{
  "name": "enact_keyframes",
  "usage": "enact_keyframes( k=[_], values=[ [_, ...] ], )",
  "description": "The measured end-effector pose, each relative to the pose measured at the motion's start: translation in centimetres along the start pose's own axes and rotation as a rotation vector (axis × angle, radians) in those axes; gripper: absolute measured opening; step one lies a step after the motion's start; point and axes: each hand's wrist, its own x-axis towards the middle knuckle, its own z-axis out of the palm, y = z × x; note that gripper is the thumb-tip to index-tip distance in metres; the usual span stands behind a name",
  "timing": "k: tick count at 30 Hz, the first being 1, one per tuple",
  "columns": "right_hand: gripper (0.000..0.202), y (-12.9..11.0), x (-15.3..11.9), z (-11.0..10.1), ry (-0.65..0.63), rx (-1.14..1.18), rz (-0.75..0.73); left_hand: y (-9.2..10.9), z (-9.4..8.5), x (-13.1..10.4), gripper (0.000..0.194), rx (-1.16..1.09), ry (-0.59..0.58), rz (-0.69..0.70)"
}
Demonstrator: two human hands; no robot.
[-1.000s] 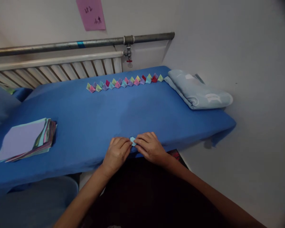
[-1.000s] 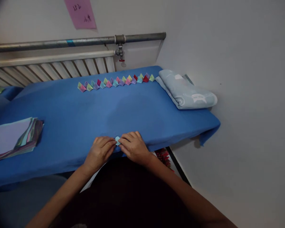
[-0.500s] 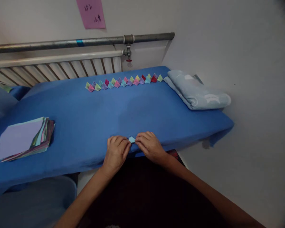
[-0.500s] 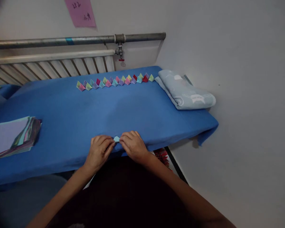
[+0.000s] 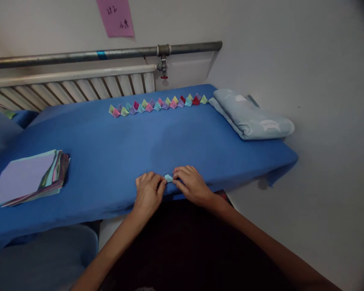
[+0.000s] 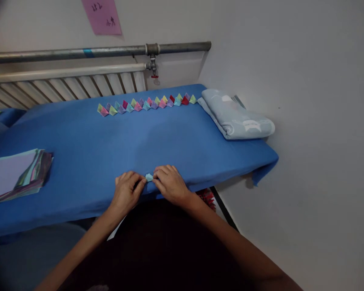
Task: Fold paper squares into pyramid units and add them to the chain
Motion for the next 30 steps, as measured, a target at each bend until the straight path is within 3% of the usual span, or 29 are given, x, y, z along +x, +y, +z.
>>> enact_keyframes(
  k=[11,19,30],
  values=[
    [0.013,0.3,0.4,-0.2,-0.020,0.063,0.006,0.5,-0.2,0.5,0.018,0.045,-0.042,-0.060],
    [0.012,-0.5,1.2,-0.8,-0.107,0.024,0.115,1.1,-0.5,1.2,0.020,0.085,-0.099,-0.126],
    [0.017,-1.1,1.9,-0.5,-0.078,-0.005,0.201,1.2,-0.7,1.3,0.019,0.088,-0.104,-0.151]
  ],
)
